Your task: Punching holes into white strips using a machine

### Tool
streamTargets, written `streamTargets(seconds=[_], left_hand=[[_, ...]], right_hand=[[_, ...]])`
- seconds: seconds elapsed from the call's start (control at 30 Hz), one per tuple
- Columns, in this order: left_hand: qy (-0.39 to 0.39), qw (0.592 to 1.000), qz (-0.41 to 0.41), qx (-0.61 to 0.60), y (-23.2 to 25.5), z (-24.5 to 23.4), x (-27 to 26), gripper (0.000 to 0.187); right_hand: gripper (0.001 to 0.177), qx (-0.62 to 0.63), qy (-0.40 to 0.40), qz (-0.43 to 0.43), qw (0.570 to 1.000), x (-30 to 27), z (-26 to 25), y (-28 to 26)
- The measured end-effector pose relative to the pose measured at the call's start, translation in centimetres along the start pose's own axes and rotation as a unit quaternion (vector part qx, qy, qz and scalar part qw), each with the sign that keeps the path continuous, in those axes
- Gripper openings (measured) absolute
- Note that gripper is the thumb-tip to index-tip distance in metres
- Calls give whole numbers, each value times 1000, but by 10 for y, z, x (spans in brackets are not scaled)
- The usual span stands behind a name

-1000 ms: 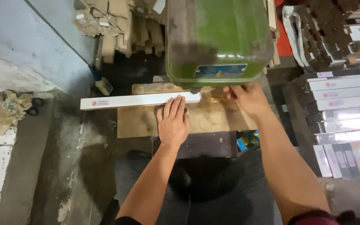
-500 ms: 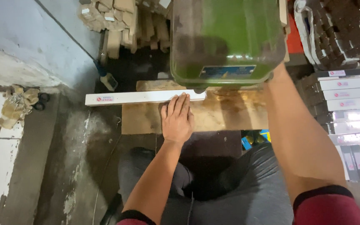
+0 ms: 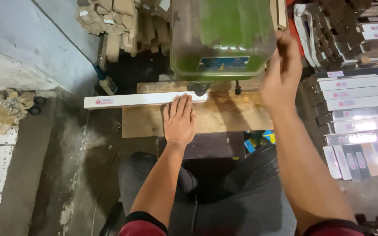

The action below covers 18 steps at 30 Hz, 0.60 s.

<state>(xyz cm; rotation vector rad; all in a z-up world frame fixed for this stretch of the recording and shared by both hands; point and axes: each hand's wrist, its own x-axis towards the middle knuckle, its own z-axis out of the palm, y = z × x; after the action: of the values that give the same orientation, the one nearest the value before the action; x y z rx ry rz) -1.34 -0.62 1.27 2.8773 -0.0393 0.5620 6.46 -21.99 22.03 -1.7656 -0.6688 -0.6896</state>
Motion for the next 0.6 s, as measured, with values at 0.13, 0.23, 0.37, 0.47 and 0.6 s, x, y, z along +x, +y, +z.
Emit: streamTargets(seconds=[0.13, 0.23, 0.37, 0.47, 0.6], left_hand=[[155, 988, 22, 9, 1, 9, 0, 47], [133, 991, 20, 8, 1, 11, -1, 50], [121, 992, 21, -10, 2, 11, -1, 50], [105, 994, 20, -9, 4, 11, -5, 50], [89, 996, 15, -8, 2, 13, -4, 52]], right_hand=[[22, 20, 27, 48, 998, -46, -3, -1], [20, -29, 35, 55, 997, -74, -3, 8], [17, -12, 44, 45, 998, -70, 0, -10], [17, -11, 42, 46, 998, -71, -3, -9], [17, -14, 35, 46, 998, -72, -1, -7]])
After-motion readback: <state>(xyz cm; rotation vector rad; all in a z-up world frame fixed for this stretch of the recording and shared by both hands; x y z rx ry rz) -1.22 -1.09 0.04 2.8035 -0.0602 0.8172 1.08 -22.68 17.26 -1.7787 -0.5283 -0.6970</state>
